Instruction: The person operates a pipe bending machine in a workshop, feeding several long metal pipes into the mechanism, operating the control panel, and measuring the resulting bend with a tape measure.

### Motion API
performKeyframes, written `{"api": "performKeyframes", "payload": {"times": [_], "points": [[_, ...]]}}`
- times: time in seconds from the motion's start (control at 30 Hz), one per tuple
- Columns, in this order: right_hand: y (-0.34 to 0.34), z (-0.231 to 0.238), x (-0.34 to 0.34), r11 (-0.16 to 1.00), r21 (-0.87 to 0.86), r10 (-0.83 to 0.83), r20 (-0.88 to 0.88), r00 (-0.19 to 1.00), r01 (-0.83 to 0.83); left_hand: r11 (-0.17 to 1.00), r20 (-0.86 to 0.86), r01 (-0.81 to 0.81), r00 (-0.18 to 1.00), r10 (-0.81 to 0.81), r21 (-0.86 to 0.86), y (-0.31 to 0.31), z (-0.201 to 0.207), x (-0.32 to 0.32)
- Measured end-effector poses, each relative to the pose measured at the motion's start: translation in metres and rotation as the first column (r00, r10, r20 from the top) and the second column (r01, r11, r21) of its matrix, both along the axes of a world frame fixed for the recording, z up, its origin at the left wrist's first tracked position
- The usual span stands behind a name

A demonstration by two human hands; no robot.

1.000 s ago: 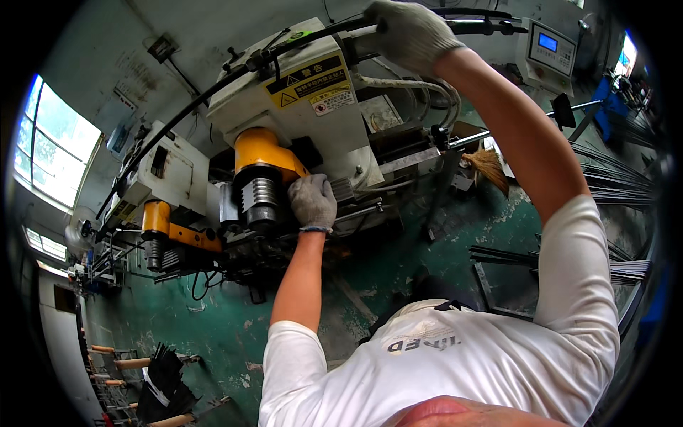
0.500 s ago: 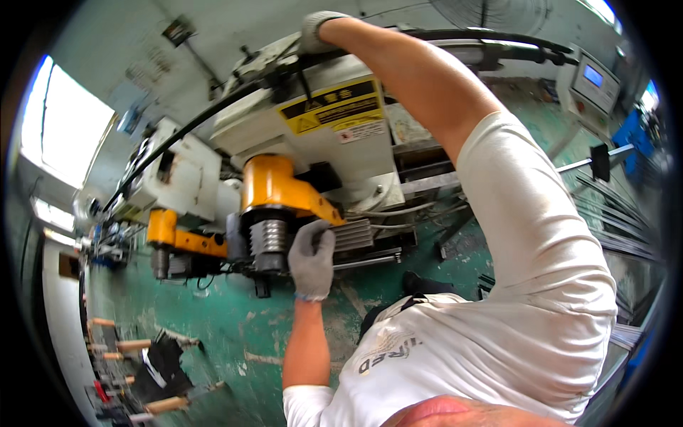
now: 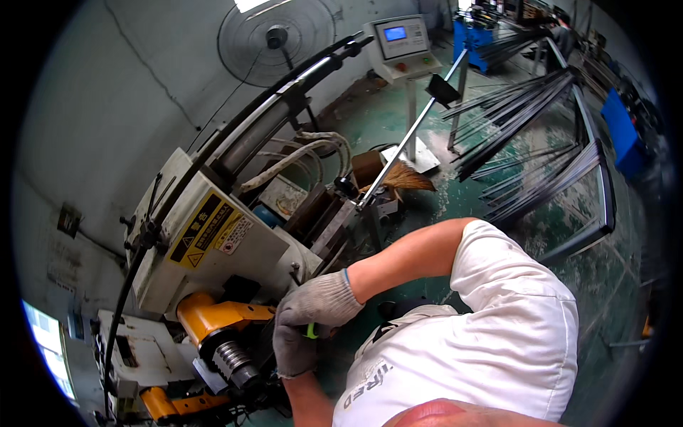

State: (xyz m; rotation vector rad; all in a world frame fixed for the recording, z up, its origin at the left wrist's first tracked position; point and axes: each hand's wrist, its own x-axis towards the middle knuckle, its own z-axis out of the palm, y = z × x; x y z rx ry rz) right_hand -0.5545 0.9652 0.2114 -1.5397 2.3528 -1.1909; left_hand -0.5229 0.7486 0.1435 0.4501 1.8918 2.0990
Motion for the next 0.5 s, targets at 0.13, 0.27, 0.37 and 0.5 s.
{"api": "performKeyframes", "payload": {"times": [0.13, 0.27, 0.37, 0.5], "points": [[0.019, -0.014, 0.065, 0.973, -0.061, -0.214, 0.132, 0.968, 0.224, 0.983, 0.152, 0.183, 0.972, -0.180, -0.004, 0.012, -0.021, 0.027], [0.021, -0.030, 0.119, 0.858, -0.115, -0.500, 0.028, 0.865, 0.500, 0.974, 0.206, 0.171, 0.958, -0.199, 0.149, 0.026, -0.039, 0.053], [0.019, -0.045, 0.149, 0.679, 0.010, -0.691, 0.344, 0.636, 0.734, 0.998, 0.075, 0.065, 0.995, -0.064, -0.003, 0.046, -0.029, 0.076], [0.026, -0.058, 0.161, 0.648, 0.125, -0.644, 0.618, 0.452, 0.751, 0.978, 0.003, 0.049, 0.999, -0.049, -0.204, 0.052, -0.023, 0.089]]}}
